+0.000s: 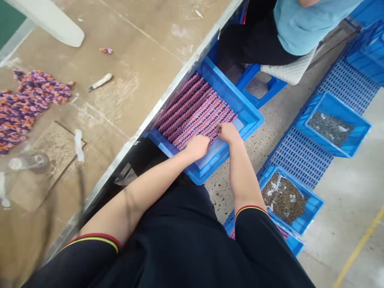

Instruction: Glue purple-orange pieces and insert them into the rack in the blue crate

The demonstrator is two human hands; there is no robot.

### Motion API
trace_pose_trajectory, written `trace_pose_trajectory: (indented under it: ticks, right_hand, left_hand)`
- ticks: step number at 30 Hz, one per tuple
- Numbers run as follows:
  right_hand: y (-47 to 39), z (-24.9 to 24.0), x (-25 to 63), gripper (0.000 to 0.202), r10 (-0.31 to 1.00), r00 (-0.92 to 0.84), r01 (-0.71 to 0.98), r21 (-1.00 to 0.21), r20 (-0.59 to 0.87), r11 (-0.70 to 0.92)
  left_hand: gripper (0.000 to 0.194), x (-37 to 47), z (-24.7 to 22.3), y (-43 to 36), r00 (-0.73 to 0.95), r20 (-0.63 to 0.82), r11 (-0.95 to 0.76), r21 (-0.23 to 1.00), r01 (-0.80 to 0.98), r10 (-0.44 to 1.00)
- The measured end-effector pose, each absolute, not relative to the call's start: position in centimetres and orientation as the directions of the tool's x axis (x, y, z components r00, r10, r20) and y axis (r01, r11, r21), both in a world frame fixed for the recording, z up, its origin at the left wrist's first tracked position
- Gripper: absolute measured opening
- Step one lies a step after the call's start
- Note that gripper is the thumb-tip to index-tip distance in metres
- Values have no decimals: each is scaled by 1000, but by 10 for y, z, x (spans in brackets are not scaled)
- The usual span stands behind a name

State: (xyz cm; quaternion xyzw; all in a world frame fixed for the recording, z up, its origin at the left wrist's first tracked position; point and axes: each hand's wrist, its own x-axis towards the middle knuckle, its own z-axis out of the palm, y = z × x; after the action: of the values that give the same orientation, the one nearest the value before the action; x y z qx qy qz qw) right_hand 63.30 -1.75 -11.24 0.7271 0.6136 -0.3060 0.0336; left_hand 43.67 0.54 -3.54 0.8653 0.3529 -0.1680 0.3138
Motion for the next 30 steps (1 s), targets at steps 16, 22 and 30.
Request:
trace_pose_trajectory:
  ticks: [16, 22, 30]
  right_hand:
    - [-21, -114, 635, 36, 852, 76, 891, -349, -518, -292]
    - [-22, -112, 639, 32, 862, 200, 863, -332, -465, -380]
    - [-24, -113, 639, 25, 888, 271, 815, -403, -371, -417]
  left_hand:
    - [38, 453, -66, 6, 596, -613, -487, 361, 796, 519]
    - [38, 455, -69, 6, 597, -605, -461, 387, 799, 527]
    - [39, 456, -77, 5, 610, -578, -440, 424, 792, 541]
